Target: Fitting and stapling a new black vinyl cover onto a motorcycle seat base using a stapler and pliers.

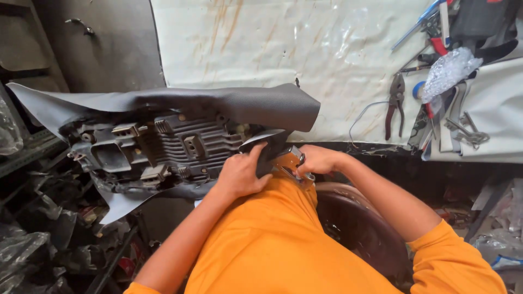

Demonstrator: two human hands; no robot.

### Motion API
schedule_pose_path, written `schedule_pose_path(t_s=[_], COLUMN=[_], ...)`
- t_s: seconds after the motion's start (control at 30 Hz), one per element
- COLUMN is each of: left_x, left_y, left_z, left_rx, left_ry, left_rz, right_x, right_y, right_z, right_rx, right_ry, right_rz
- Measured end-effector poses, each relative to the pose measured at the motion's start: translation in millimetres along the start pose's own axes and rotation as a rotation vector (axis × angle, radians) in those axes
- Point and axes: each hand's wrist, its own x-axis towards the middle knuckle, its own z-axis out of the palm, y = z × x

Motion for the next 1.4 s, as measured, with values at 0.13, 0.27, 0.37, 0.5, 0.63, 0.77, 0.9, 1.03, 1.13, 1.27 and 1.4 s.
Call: schedule_pose_path(t_s=[0.13, 0.27, 0.37, 0.5, 0.63, 0.77, 0.9, 1.03, 1.13, 1.27, 1.4], left_x=[-36, -48, -22, -36, -29, -24, -15, -19, -19, -19, -26], left_y=[-59, -87, -111, -123, -121, -129, -134, -136, -140, -145, -138], left_z=[20, 17, 29, 44, 12, 8, 15, 26, 34, 19, -45], left_rx=[-0.026, 0.127, 0.006, -0.15, -0.18, -0.19, -0.16, -0.173, -0.182, -0.235, -0.364], left_ry=[0.237, 0.615, 0.581, 0.438, 0.336, 0.08, -0.11, -0.084, -0.034, -0.009, -0.256], left_rz=[0.264, 0.248, 0.147, 0.025, 0.073, 0.105, 0.08, 0.062, 0.092, 0.15, 0.164], right_x=[13, 38, 45, 31, 35, 17, 7, 21, 34, 41, 46], right_y=[-28, -15, -14, -66, -51, -73, -94, -141, -187, -191, -221], right_z=[4, 12, -12, -14, -12, -5, 6, 26, 41, 48, 55], right_rx=[-0.167, -0.307, -0.355, -0.265, -0.14, -0.056, -0.003, -0.062, -0.199, -0.242, -0.305], right_ry=[0.045, -0.001, -0.038, -0.21, -0.164, -0.133, -0.12, -0.156, -0.111, -0.052, -0.026], right_rz=[0.097, 0.068, 0.017, 0.248, 0.191, 0.17, 0.143, 0.144, 0.398, 0.59, 0.682])
